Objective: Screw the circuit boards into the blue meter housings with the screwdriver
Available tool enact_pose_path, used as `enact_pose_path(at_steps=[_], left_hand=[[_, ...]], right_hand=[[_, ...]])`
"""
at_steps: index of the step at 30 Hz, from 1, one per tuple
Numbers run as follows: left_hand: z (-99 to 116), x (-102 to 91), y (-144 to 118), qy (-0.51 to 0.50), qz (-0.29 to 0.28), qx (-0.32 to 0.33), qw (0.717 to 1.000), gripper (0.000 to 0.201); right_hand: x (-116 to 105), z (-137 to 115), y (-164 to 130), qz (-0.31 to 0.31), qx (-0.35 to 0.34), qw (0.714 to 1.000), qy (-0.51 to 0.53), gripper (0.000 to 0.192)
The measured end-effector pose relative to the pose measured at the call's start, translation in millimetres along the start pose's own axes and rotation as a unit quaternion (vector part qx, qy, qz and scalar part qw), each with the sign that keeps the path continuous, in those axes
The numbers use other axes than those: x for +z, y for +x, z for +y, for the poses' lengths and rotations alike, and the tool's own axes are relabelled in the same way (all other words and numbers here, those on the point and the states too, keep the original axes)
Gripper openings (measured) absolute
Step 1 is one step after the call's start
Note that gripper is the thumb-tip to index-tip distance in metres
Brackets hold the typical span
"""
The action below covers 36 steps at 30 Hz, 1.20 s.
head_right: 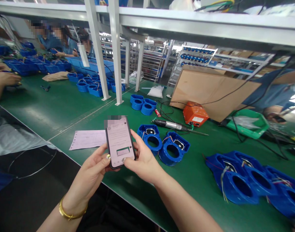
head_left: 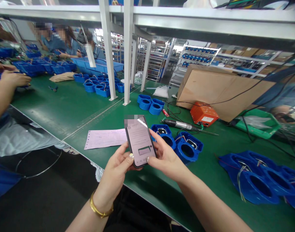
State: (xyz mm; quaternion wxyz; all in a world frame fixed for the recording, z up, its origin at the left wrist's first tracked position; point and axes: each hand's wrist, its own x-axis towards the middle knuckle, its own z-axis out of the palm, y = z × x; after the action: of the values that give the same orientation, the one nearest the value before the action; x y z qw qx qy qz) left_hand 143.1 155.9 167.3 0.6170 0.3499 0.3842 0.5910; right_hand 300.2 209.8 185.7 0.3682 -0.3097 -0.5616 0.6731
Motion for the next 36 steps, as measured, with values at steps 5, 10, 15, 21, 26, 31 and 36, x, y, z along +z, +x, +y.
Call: enact_pose_path(at_steps=[5,10,15,21,26,31,36], left_hand=[[-1.4,1.0,-0.1,0.010,-0.009,0.005,1.000,0.059],[-2.1,5.4,1.1,0.002,-0.007,0.007,1.000,0.058],[-9.3,16.8,4.7,-0.046,0.003,0.032,0.998,0.048],[-15.5,34.6,15.4,-0.089,0.068,0.082,0.990,0.049],[-15.2,43.9,26.1,-0.115,0.116,0.123,0.979,0.052],[-3.5,52.6,33.3,-0.139,0.148,0.166,0.965,0.051],[8.5,55.6,33.8,-0.058,0.159,0.177,0.970,0.031]], right_hand=[[2.2,8.1,0.6,0.028,-0.016,0.999,-0.020,0.093],[-0.9,9.9,1.6,0.022,-0.016,0.999,-0.024,0.092],[-7.5,18.7,2.6,0.126,0.001,0.992,0.025,0.066],[2.7,18.9,10.5,0.229,-0.022,0.964,0.134,0.047],[15.3,7.0,32.2,0.250,-0.046,0.962,0.099,0.044],[20.9,-4.8,56.1,0.216,-0.082,0.973,0.025,0.034],[24.8,-16.2,66.4,0.186,-0.104,0.977,0.007,0.031]])
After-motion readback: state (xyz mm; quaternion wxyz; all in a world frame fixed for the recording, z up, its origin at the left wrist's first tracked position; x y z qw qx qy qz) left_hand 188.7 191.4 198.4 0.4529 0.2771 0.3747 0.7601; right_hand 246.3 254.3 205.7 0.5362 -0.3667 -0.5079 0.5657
